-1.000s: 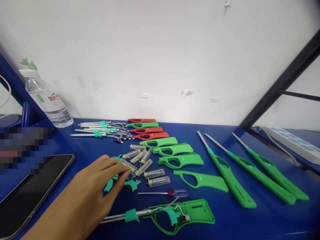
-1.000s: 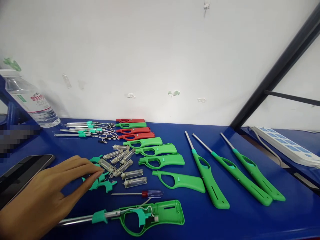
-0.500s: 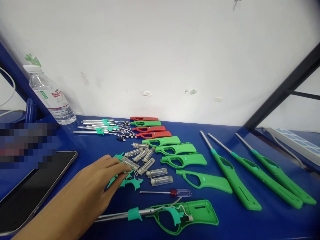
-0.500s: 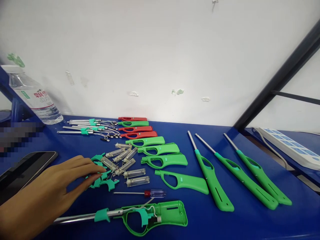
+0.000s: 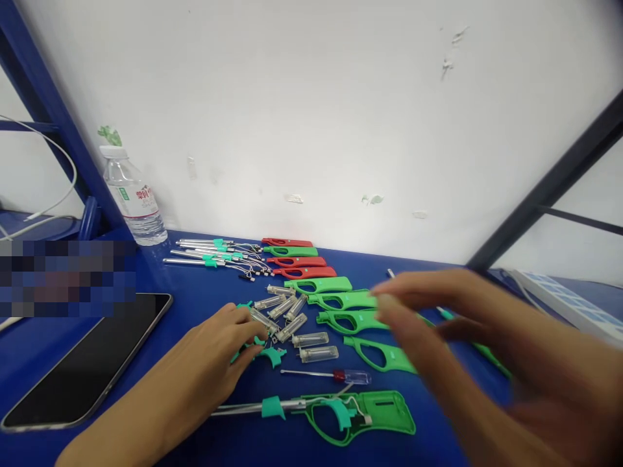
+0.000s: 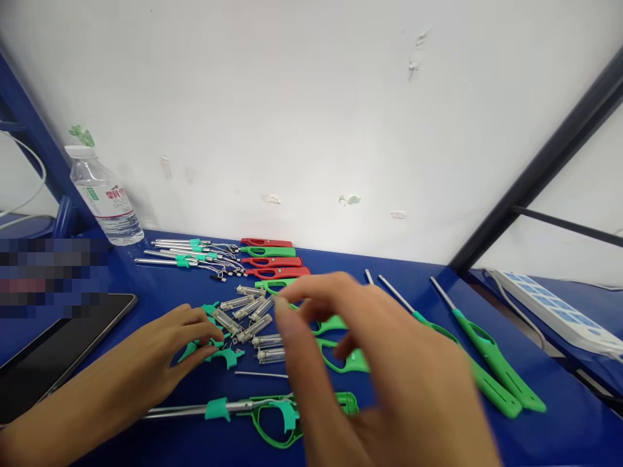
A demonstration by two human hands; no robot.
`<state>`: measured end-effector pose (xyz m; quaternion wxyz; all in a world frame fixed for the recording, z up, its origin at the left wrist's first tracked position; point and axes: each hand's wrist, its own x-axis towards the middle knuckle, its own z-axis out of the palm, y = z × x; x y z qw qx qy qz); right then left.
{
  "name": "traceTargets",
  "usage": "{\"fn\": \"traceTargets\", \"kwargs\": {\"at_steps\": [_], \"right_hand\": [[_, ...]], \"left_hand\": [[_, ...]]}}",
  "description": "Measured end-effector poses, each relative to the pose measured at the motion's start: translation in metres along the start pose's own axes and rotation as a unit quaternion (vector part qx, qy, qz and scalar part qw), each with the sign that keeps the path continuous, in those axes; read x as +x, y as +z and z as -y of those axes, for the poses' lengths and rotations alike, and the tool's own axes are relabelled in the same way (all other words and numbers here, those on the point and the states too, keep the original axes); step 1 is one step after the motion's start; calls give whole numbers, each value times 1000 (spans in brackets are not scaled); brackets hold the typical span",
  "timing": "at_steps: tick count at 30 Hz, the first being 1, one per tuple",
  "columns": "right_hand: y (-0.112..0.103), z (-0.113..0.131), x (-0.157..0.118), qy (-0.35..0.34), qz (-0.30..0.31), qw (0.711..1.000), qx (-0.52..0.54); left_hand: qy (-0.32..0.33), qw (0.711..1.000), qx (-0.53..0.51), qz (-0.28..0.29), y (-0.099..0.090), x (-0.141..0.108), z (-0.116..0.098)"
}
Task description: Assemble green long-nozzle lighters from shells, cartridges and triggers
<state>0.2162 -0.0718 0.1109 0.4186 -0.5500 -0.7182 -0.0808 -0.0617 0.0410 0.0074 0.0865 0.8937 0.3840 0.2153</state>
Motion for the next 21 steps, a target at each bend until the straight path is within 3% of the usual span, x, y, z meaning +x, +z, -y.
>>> {"fn": "traceTargets", "kwargs": {"at_steps": [2,4,6,8,14,21], "right_hand": [[18,4,11,-39,38,998,5],[40,-4,11,-50,118,992,-8],[58,-19,5,-35,246,969,-3],[70,-34,-3,13,319,948,6],[80,-53,-12,58,335,940,21],[92,-61,-16,40,333,941,32]], "left_hand": [[7,1000,-1,-7,6,2,-2],[11,1000,3,-17,15,4,-2],[8,999,12,-30,25,4,-2],[2,999,22,-41,32,3,0],[0,1000,24,-10,29,0,-4],[3,999,14,49,24,7,0]]}}
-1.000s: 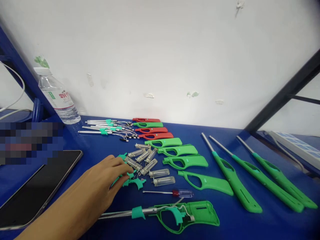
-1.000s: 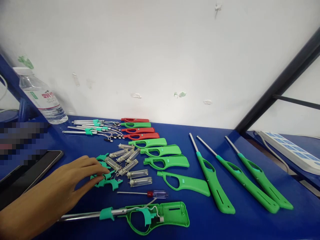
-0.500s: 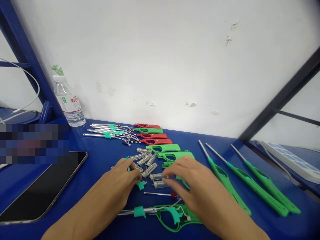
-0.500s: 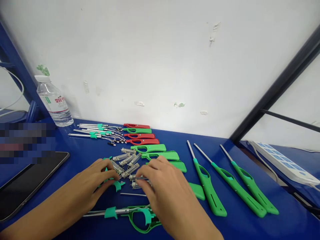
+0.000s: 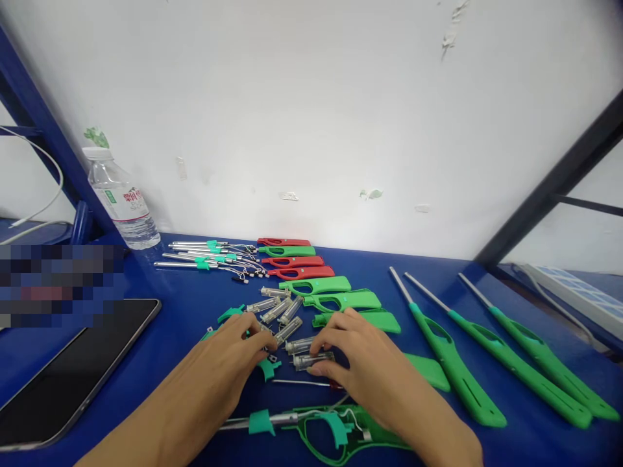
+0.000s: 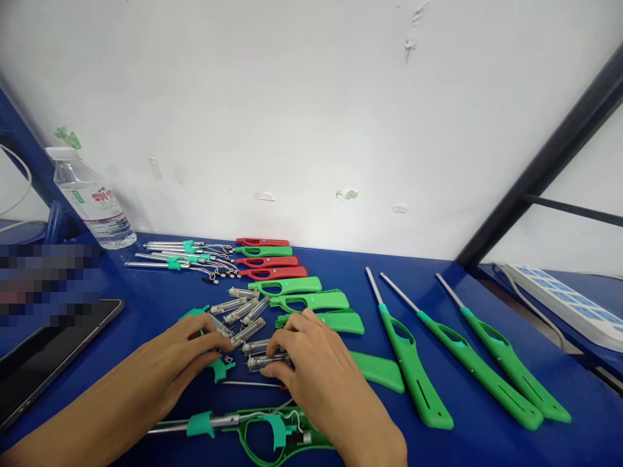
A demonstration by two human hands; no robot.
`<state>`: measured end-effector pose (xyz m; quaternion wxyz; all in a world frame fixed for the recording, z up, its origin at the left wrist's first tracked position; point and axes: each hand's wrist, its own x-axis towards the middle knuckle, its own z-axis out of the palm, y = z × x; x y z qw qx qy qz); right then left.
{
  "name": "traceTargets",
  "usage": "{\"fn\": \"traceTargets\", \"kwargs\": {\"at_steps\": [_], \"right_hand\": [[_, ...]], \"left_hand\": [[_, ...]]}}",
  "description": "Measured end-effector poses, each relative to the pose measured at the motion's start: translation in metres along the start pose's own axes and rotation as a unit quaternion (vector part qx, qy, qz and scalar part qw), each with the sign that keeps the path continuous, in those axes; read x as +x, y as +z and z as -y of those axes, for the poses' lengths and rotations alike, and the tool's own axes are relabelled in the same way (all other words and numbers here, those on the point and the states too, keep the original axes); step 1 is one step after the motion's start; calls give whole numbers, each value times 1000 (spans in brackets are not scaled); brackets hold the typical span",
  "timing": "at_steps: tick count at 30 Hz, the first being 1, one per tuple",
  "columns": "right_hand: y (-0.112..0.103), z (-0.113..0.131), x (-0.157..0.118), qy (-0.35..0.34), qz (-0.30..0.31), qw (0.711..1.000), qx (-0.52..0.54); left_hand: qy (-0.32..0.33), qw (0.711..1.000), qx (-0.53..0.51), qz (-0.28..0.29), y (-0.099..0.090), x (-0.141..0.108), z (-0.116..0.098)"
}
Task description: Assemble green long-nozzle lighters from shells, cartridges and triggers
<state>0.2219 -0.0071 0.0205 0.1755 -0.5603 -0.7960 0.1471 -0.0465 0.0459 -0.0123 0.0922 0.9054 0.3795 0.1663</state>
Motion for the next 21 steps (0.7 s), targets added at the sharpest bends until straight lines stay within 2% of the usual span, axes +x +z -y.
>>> {"fn": "traceTargets", "kwargs": {"at_steps": [6,12,21], "right_hand": [[4,-5,-1,-52,-29,998,-11],[-1,-3,1,-68,-93,993,-24],[2,-5,1,-69,-143,986,-45]], "left_hand": [[-2,1000,13,2,1,5,1],[10,1000,16,-4,3,5,-3],[5,999,32,-25,30,6,6]]}}
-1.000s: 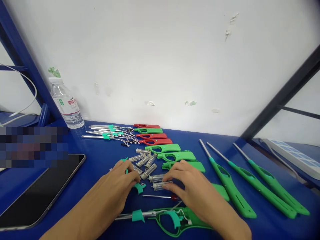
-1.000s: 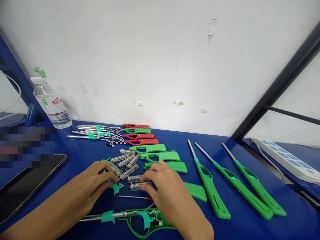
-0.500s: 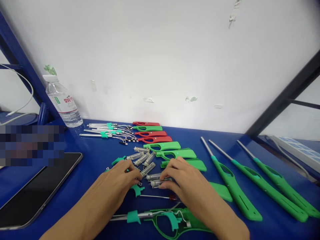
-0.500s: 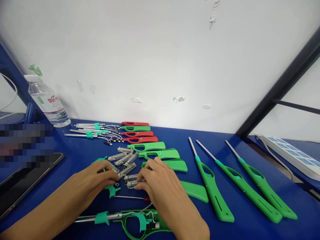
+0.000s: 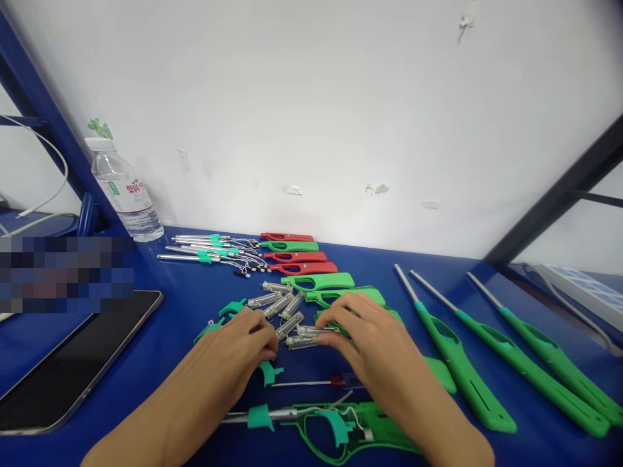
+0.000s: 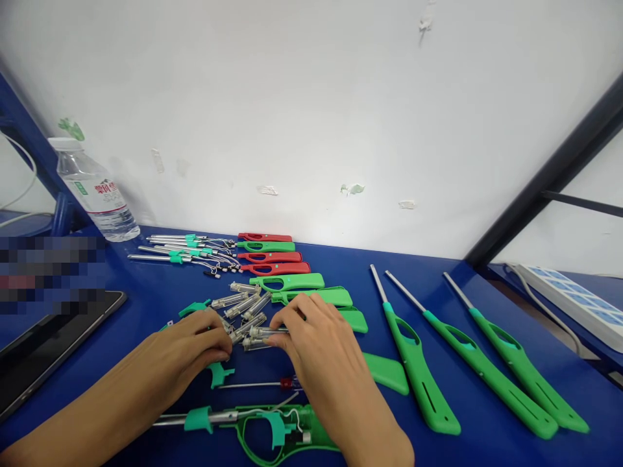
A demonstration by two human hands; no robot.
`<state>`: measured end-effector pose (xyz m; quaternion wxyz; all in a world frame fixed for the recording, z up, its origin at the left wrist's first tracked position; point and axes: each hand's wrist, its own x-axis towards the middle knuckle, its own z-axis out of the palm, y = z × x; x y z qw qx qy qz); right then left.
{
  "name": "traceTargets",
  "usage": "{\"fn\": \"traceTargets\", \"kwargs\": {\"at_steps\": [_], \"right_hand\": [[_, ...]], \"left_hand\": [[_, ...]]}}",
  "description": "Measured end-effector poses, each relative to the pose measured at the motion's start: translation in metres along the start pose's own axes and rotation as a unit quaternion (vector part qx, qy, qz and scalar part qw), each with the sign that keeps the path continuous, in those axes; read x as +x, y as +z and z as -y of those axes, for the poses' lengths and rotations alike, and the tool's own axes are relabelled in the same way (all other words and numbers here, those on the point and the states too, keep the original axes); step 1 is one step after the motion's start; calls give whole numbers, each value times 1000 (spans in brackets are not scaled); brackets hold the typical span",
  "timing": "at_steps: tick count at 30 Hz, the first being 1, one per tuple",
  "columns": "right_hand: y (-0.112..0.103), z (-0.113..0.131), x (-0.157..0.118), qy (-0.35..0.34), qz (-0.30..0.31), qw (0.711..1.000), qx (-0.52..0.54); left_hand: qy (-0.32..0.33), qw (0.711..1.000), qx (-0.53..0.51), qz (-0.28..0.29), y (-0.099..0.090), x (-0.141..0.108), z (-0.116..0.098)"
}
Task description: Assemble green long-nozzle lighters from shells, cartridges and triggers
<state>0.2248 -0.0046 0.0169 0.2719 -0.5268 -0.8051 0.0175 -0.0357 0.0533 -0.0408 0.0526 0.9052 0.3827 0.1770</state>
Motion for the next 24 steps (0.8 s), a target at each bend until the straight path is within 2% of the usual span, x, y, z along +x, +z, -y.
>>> {"fn": "traceTargets", "kwargs": {"at_steps": [4,13,19,24], "right_hand": [[1,0,-1,-4,-4,1000,-6],[2,0,-1,-20,-14,999,-22],[2,-2,0,-25,-12,999,-29],[2,-1,0,-26,-7,999,-29]], "left_hand": [[-7,1000,6,6,2,0,1],[-23,998,-2,54,-30,3,0],[-26,997,-10,70,-29,5,-3],[-25,998,-12,61,-25,3,-4]]}}
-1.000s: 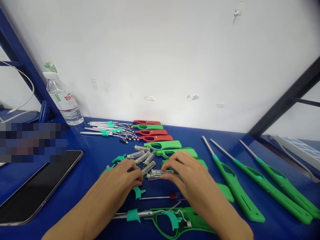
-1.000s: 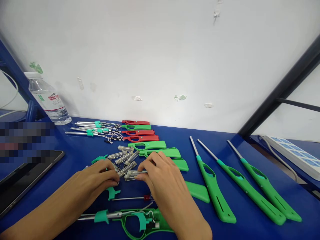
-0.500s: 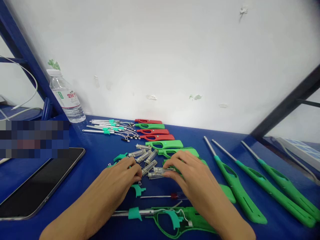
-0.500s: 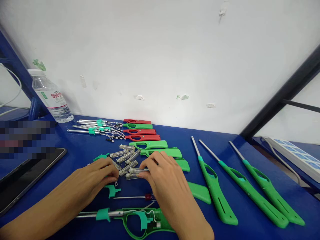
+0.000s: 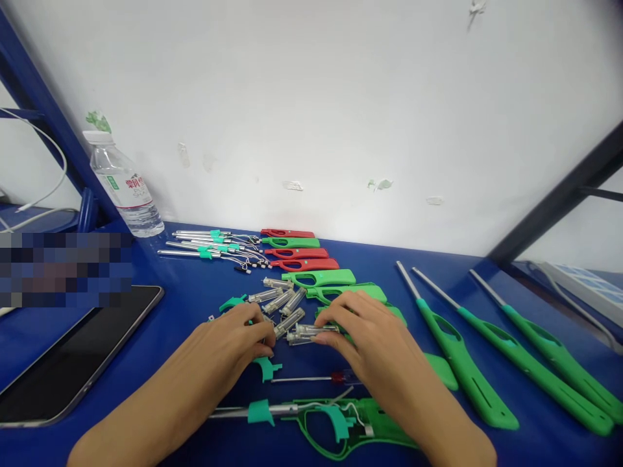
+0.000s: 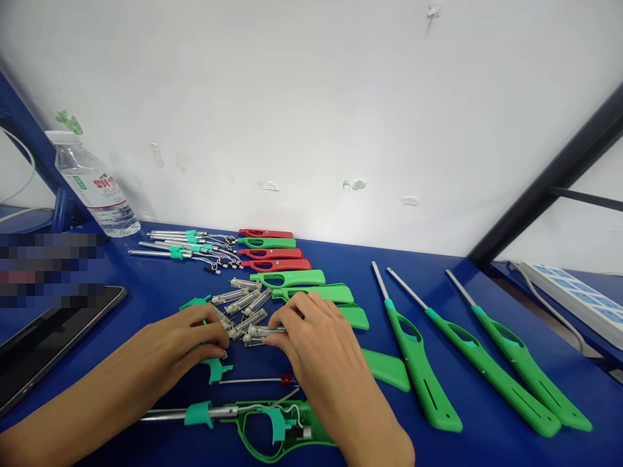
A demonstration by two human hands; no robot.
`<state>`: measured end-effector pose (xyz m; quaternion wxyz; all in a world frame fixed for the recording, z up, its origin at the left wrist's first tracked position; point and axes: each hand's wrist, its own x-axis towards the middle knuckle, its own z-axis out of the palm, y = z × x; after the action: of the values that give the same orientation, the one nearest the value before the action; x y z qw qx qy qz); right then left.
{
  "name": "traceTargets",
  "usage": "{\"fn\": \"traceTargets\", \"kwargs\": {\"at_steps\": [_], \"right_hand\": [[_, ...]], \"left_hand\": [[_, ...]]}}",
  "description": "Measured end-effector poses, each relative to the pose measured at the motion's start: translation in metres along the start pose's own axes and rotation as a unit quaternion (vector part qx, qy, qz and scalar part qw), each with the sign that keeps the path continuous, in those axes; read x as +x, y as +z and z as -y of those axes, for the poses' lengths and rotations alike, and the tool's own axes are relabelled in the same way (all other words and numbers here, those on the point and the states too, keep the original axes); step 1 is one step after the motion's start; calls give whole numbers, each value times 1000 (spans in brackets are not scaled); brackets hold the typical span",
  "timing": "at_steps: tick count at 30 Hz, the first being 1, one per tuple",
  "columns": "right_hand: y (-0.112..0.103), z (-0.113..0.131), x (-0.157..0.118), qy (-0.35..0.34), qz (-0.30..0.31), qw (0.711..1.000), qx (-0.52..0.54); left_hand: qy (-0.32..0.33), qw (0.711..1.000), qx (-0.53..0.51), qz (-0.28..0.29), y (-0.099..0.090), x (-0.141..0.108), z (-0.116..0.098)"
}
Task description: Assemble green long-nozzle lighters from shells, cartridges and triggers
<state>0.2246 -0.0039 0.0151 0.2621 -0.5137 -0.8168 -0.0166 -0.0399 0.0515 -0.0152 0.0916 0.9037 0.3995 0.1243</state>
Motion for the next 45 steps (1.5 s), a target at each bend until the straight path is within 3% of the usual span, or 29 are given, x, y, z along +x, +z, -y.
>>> {"fn": "traceTargets", "kwargs": {"at_steps": [9,19,26,31,39,45], "right_hand": [[-2,3,0,9,23,1000,6],[-1,2,1,1,22,1000,9],[-2,2,0,12,29,999,23],[-4,9,0,38,31,995,82],[-3,26,-1,113,-24,962,248],[1,46,-4,263,-5,890,374]], "left_hand": [[6,999,24,-25,15,-3,7],[8,999,19,-34,2,-1,0],[4,996,-7,-87,-9,0,-6],[-14,986,-45,-162,-8,1,-12],[-19,963,-132,-234,-20,-2,-29],[-11,948,-186,-260,-31,-2,-50]]}}
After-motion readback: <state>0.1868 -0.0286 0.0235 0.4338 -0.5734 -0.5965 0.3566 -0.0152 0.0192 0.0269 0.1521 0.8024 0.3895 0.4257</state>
